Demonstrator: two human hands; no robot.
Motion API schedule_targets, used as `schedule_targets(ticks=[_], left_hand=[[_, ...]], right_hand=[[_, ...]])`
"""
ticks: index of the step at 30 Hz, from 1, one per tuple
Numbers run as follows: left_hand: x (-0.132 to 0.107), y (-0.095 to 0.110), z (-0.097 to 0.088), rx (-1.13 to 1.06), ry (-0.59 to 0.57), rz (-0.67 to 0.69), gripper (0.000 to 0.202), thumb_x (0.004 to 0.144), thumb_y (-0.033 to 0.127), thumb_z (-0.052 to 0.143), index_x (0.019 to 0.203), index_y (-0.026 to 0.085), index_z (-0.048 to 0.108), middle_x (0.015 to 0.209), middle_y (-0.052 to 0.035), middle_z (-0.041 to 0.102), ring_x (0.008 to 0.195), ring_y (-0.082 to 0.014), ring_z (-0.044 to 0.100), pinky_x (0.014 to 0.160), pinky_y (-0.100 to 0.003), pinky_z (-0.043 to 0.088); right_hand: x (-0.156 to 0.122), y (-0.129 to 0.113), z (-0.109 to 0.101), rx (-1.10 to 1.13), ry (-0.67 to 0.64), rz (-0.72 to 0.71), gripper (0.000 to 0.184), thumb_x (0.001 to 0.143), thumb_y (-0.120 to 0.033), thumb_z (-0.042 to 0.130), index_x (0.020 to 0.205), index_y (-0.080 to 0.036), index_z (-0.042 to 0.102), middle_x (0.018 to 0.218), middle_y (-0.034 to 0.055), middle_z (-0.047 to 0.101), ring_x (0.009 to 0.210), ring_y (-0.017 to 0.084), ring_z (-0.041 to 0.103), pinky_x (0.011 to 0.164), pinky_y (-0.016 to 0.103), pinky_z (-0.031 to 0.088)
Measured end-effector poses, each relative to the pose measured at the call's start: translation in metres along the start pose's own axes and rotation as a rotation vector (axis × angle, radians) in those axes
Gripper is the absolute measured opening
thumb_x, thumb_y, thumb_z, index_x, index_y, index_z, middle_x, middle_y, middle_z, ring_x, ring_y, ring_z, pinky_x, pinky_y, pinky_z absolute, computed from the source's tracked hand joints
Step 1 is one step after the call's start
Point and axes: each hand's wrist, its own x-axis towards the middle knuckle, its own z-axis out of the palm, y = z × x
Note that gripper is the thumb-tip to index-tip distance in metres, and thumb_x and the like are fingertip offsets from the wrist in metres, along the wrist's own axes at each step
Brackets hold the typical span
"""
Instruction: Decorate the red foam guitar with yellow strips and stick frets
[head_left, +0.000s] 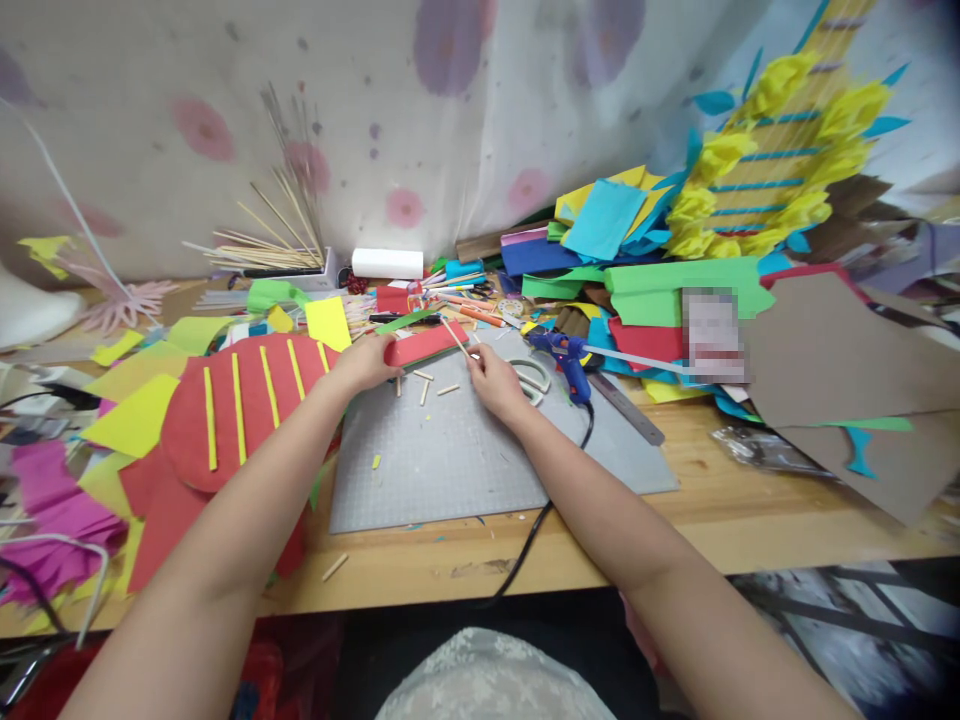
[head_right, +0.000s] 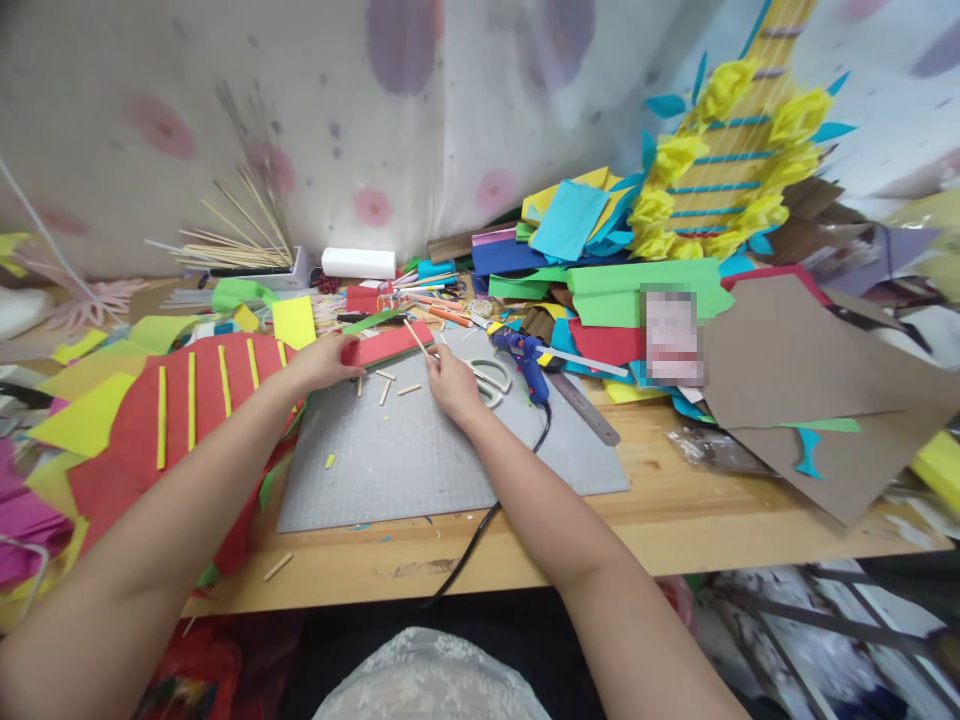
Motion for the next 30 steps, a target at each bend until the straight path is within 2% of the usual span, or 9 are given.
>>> schedule_targets(ticks=[4,9,12,15,17,20,24,28,30], left_hand=[[-0.003,0.002,0.001,-0.030,0.006,-0.032,0.061,0.065,0.042,0.063,0.121,0.020,0.053,0.121,-0.0109,0.058,0.107,-0.0284,0.054,0.085,-0.034,0.043],[-0.003,0.000,0.000,-0.152,-0.005,-0.011,0.063,0.064,0.043,0.064,0.120,0.016,0.054,0.121,-0.0116,0.058,0.107,-0.0278,0.054,0.088,-0.033,0.042],[0.000,-0.006,-0.006,-0.358,0.074,-0.035,0.047,0.074,0.043,0.052,0.112,0.016,0.059,0.116,-0.0090,0.062,0.102,-0.0223,0.057,0.087,-0.029,0.043],[0.003,-0.016,-0.014,-0.512,0.214,-0.121,0.041,0.081,0.041,0.039,0.096,0.014,0.066,0.098,-0.0077,0.068,0.090,-0.0201,0.061,0.079,-0.028,0.045],[0.005,-0.022,-0.018,-0.571,0.248,-0.176,0.038,0.079,0.039,0.042,0.093,0.013,0.067,0.089,-0.0077,0.069,0.083,-0.0199,0.062,0.074,-0.028,0.046],[0.007,-0.027,-0.017,-0.602,0.238,-0.207,0.034,0.073,0.033,0.051,0.096,0.013,0.067,0.090,-0.0077,0.070,0.082,-0.0196,0.062,0.072,-0.027,0.046],[0.013,-0.019,-0.007,-0.523,0.215,-0.130,0.032,0.071,0.028,0.053,0.097,0.016,0.068,0.097,-0.0072,0.069,0.087,-0.0193,0.062,0.079,-0.028,0.046],[0.021,-0.002,0.001,-0.439,0.116,0.050,0.034,0.074,0.025,0.052,0.103,0.017,0.066,0.107,-0.0068,0.067,0.096,-0.0196,0.061,0.087,-0.029,0.044],[0.024,0.006,0.002,-0.387,0.069,0.090,0.036,0.074,0.022,0.050,0.107,0.017,0.064,0.112,-0.0073,0.065,0.099,-0.0204,0.060,0.089,-0.030,0.043]], right_hand=[[-0.005,-0.008,0.005,-0.033,-0.025,-0.020,0.021,0.083,-0.022,0.042,0.099,-0.019,0.055,0.087,0.0031,0.066,0.077,0.015,0.058,0.068,0.024,0.037],[-0.004,-0.027,0.015,-0.151,-0.102,-0.012,0.021,0.086,-0.032,0.040,0.089,-0.019,0.057,0.085,0.0045,0.067,0.079,0.016,0.060,0.067,0.025,0.038],[0.000,-0.038,0.021,-0.219,-0.101,-0.009,0.024,0.087,-0.033,0.038,0.092,-0.020,0.057,0.088,0.0052,0.068,0.082,0.018,0.062,0.067,0.026,0.038],[0.003,-0.043,0.025,-0.271,-0.103,-0.008,0.027,0.088,-0.035,0.036,0.096,-0.020,0.057,0.090,0.0058,0.068,0.083,0.019,0.063,0.068,0.027,0.039],[0.003,-0.044,0.027,-0.304,-0.098,-0.009,0.028,0.088,-0.035,0.035,0.097,-0.020,0.057,0.090,0.0064,0.068,0.083,0.020,0.063,0.068,0.028,0.040],[0.002,-0.041,0.030,-0.334,-0.093,-0.015,0.028,0.088,-0.032,0.035,0.100,-0.019,0.057,0.092,0.0077,0.068,0.084,0.020,0.063,0.068,0.028,0.040],[0.004,-0.036,0.033,-0.327,-0.099,-0.037,0.028,0.087,-0.033,0.035,0.098,-0.020,0.057,0.090,0.0067,0.068,0.082,0.019,0.063,0.067,0.027,0.039],[0.006,-0.035,0.031,-0.308,-0.085,-0.063,0.027,0.086,-0.033,0.037,0.095,-0.021,0.059,0.089,0.0048,0.068,0.081,0.019,0.062,0.066,0.027,0.038],[0.008,-0.036,0.029,-0.290,-0.093,-0.056,0.026,0.085,-0.033,0.039,0.096,-0.022,0.059,0.090,0.0047,0.068,0.082,0.019,0.062,0.066,0.026,0.038]])
